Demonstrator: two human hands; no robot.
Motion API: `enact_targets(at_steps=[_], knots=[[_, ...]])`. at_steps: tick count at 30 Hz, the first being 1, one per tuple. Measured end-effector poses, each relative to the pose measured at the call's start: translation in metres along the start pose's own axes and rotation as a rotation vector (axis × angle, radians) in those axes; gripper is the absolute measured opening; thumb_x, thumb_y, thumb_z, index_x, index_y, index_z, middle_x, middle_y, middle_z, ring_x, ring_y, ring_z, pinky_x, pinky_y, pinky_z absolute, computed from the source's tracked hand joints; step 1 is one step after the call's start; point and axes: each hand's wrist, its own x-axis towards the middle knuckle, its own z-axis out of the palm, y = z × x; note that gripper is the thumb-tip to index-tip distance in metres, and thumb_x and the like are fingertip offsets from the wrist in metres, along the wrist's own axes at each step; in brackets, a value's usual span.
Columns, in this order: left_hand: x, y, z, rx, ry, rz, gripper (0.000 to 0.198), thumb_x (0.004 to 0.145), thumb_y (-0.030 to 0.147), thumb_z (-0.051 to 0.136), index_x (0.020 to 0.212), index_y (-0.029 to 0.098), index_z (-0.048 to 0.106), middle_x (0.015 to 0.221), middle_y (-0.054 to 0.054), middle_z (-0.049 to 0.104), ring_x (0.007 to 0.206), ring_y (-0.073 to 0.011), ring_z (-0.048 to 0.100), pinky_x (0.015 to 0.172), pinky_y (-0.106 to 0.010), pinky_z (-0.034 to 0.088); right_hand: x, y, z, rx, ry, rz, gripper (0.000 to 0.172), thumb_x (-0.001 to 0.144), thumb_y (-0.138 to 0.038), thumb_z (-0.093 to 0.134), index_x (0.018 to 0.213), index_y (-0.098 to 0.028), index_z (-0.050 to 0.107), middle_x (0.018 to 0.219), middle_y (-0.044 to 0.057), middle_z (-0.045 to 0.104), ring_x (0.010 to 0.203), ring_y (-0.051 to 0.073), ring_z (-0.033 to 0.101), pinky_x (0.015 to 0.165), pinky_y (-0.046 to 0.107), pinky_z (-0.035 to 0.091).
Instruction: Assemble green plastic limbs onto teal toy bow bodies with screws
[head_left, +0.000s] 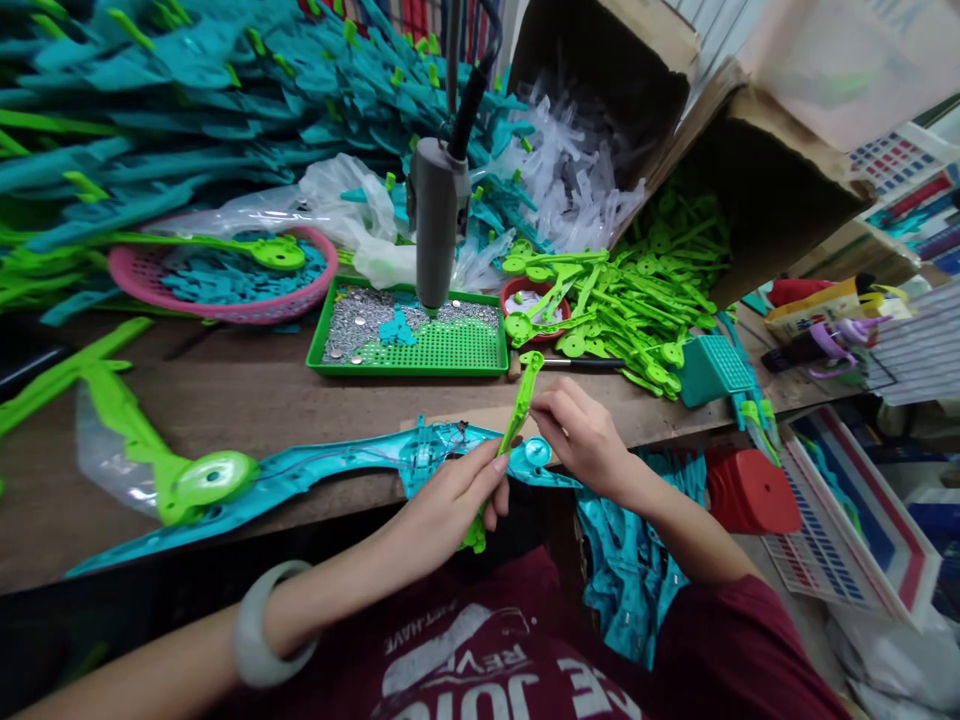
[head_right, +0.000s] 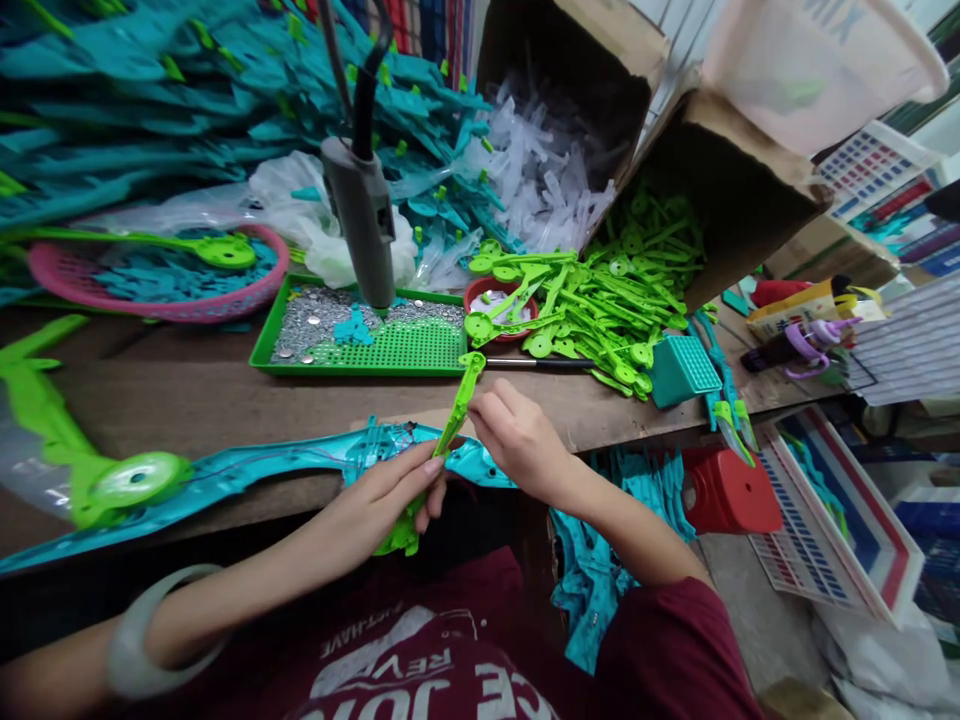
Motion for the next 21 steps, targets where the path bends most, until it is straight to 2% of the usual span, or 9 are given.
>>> enact_targets(at_steps=[4, 7, 10, 12, 14, 17, 21], knots=[[0.001, 0.007, -0.009, 0.139, -0.031, -0.049, 0.039, 0.1, 0.053, 0.03, 0.087, 0.023, 0.051, 0.065, 0.004, 0.063, 0.058, -0.0141, 0.062, 0.064, -0.028, 0.048, -0.001, 0.007, 0.002, -0.057, -0.01, -0.072, 0.017, 0.102, -0.015, 0.045, 0.099, -0.018, 0.061, 0.09, 0.008, 0.062, 0.083, 0.017, 0.061, 0.073, 0.028, 0.052], [0.007, 0.013, -0.023, 0.235, -0.112, -0.084, 0.043, 0.1, 0.055, 0.027, 0.086, 0.023, 0.051, 0.062, 0.005, 0.064, 0.055, -0.015, 0.062, 0.064, -0.029, 0.048, -0.003, 0.012, 0.001, -0.041, -0.035, -0.083, 0.015, 0.103, -0.019, 0.046, 0.1, -0.018, 0.06, 0.089, 0.008, 0.062, 0.083, 0.017, 0.061, 0.073, 0.028, 0.052], [0.017, 0.015, -0.033, 0.283, -0.187, -0.057, 0.036, 0.097, 0.046, 0.031, 0.083, 0.022, 0.056, 0.068, 0.002, 0.069, 0.065, -0.0165, 0.067, 0.07, -0.028, 0.049, -0.005, 0.015, -0.001, -0.012, -0.077, -0.098, 0.014, 0.103, -0.022, 0.048, 0.097, -0.017, 0.06, 0.085, 0.007, 0.062, 0.078, 0.017, 0.06, 0.069, 0.027, 0.051], [0.022, 0.014, -0.033, 0.327, -0.193, -0.031, 0.034, 0.093, 0.038, 0.033, 0.081, 0.022, 0.06, 0.068, 0.0, 0.069, 0.07, -0.0175, 0.068, 0.073, -0.028, 0.049, -0.006, 0.014, -0.001, 0.019, -0.088, -0.085, 0.015, 0.102, -0.023, 0.049, 0.094, -0.017, 0.061, 0.083, 0.007, 0.062, 0.076, 0.017, 0.06, 0.067, 0.027, 0.051], [0.025, 0.013, -0.03, 0.392, -0.15, -0.005, 0.038, 0.095, 0.038, 0.03, 0.079, 0.022, 0.06, 0.065, 0.0, 0.066, 0.069, -0.0186, 0.066, 0.071, -0.029, 0.047, -0.007, 0.012, 0.0, 0.077, -0.063, -0.025, 0.016, 0.102, -0.023, 0.05, 0.092, -0.018, 0.061, 0.082, 0.006, 0.062, 0.075, 0.016, 0.059, 0.067, 0.027, 0.05], [0.027, 0.012, -0.022, 0.54, -0.032, -0.01, 0.047, 0.099, 0.047, 0.026, 0.073, 0.023, 0.056, 0.068, -0.002, 0.066, 0.07, -0.0207, 0.065, 0.068, -0.031, 0.044, -0.008, 0.01, -0.001, 0.263, -0.037, 0.146, 0.011, 0.098, -0.022, 0.057, 0.089, -0.02, 0.063, 0.082, 0.004, 0.062, 0.075, 0.014, 0.059, 0.067, 0.027, 0.051], [0.029, 0.01, -0.013, 0.816, 0.092, -0.08, 0.049, 0.102, 0.049, 0.029, 0.079, 0.022, 0.062, 0.077, -0.007, 0.071, 0.078, -0.0264, 0.068, 0.065, -0.033, 0.041, -0.013, 0.006, -0.001, 0.557, -0.094, 0.419, 0.003, 0.094, -0.021, 0.062, 0.093, -0.021, 0.065, 0.084, 0.002, 0.064, 0.071, 0.013, 0.064, 0.061, 0.024, 0.054]])
